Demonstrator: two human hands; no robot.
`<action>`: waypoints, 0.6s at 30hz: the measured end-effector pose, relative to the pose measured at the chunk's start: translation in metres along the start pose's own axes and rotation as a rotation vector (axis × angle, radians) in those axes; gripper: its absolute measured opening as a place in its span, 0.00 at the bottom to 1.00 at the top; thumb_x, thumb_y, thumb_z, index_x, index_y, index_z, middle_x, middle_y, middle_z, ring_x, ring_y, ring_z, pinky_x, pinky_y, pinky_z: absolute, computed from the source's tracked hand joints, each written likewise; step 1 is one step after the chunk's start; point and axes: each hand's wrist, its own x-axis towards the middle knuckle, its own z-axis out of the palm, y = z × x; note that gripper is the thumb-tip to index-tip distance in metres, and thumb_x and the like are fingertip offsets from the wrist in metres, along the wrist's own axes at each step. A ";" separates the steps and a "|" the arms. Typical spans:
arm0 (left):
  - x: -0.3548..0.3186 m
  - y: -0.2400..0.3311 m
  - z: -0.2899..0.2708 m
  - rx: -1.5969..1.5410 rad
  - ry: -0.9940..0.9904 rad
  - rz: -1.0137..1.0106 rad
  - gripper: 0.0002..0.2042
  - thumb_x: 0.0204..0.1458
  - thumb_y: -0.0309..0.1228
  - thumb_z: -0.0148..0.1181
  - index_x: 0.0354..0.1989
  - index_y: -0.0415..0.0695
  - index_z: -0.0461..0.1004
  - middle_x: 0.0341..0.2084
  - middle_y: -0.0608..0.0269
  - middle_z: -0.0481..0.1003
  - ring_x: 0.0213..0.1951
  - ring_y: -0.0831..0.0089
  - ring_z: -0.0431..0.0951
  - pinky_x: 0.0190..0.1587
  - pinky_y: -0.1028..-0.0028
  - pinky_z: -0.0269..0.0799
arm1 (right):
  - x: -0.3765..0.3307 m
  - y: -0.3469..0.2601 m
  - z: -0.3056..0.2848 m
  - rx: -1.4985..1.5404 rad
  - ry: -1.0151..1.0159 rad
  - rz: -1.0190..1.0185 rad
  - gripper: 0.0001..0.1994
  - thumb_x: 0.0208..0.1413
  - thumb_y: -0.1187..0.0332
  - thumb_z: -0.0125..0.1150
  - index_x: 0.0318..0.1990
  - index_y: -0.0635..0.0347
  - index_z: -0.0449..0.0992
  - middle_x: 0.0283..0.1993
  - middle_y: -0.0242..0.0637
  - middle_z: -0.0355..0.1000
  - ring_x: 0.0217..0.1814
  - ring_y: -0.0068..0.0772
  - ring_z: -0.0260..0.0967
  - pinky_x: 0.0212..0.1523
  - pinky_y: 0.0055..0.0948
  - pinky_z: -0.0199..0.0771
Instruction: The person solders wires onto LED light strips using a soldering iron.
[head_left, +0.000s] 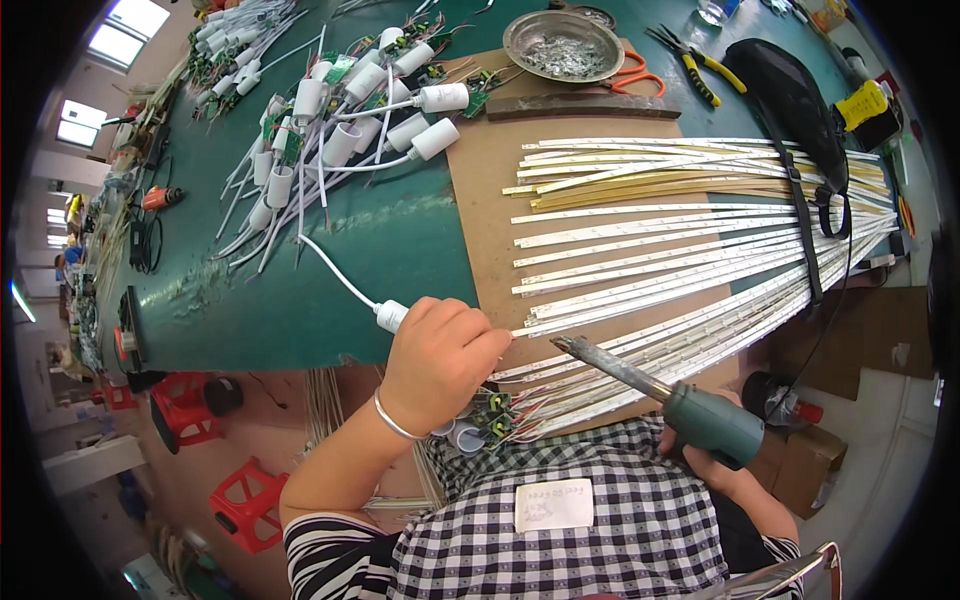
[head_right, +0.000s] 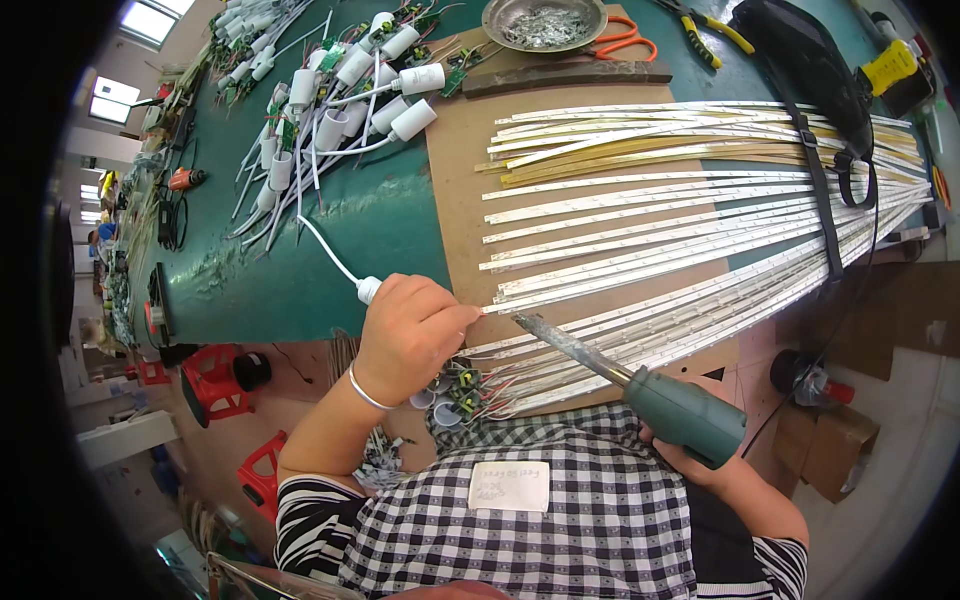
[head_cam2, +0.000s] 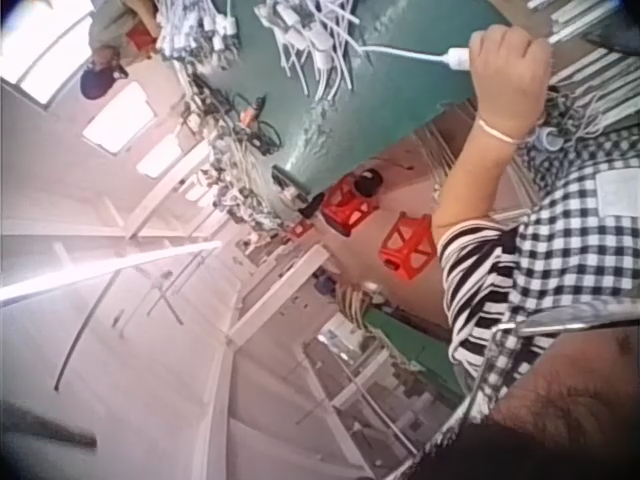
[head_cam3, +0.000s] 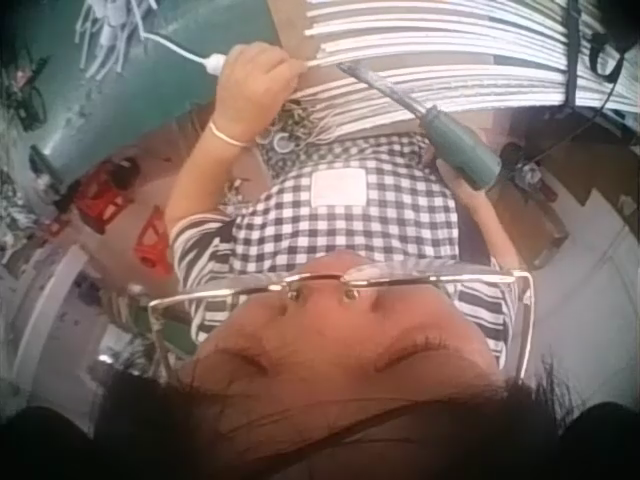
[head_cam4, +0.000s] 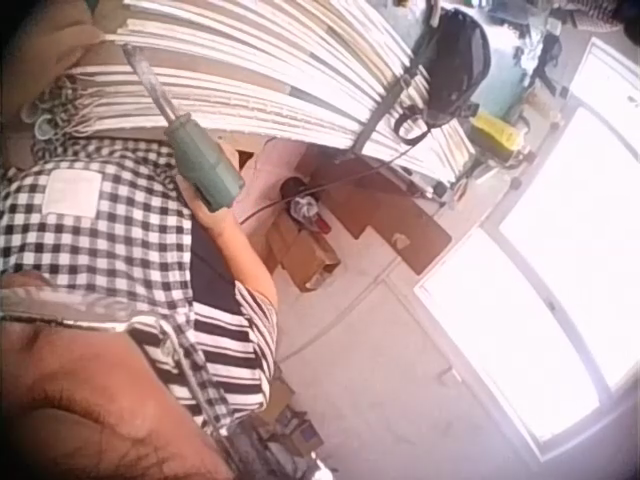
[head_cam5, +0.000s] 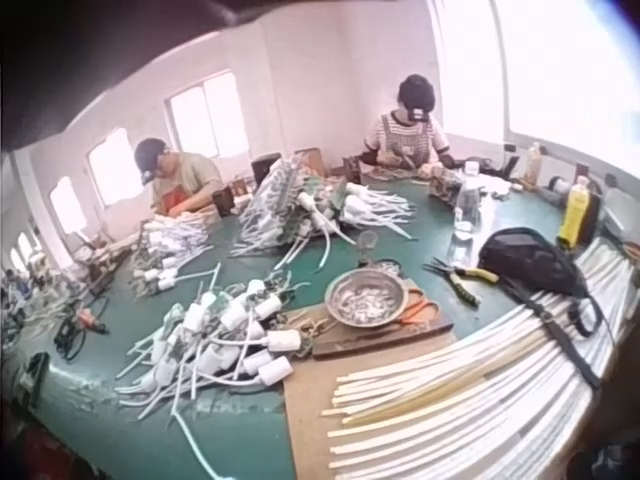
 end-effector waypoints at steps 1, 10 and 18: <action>0.001 -0.001 -0.001 0.000 0.000 0.001 0.10 0.32 0.22 0.65 0.27 0.48 0.78 0.20 0.71 0.70 0.29 0.70 0.72 0.33 0.69 0.63 | 0.001 -0.001 0.001 -0.032 -0.009 0.024 0.20 0.58 0.53 0.52 0.44 0.62 0.71 0.28 0.34 0.74 0.30 0.26 0.73 0.39 0.28 0.70; 0.003 -0.010 -0.003 -0.004 -0.010 0.115 0.08 0.35 0.23 0.64 0.27 0.48 0.77 0.19 0.70 0.68 0.26 0.71 0.71 0.30 0.70 0.64 | 0.001 0.015 0.002 -0.450 -0.037 -0.188 0.19 0.47 0.72 0.64 0.49 0.62 0.72 0.47 0.41 0.71 0.47 0.38 0.70 0.49 0.33 0.68; 0.000 -0.014 0.002 -0.020 -0.042 0.102 0.06 0.36 0.24 0.64 0.24 0.48 0.76 0.18 0.69 0.66 0.24 0.70 0.71 0.28 0.70 0.64 | 0.007 0.013 0.007 -0.376 -0.031 -0.104 0.21 0.43 0.70 0.68 0.48 0.60 0.74 0.50 0.41 0.69 0.50 0.40 0.68 0.49 0.32 0.68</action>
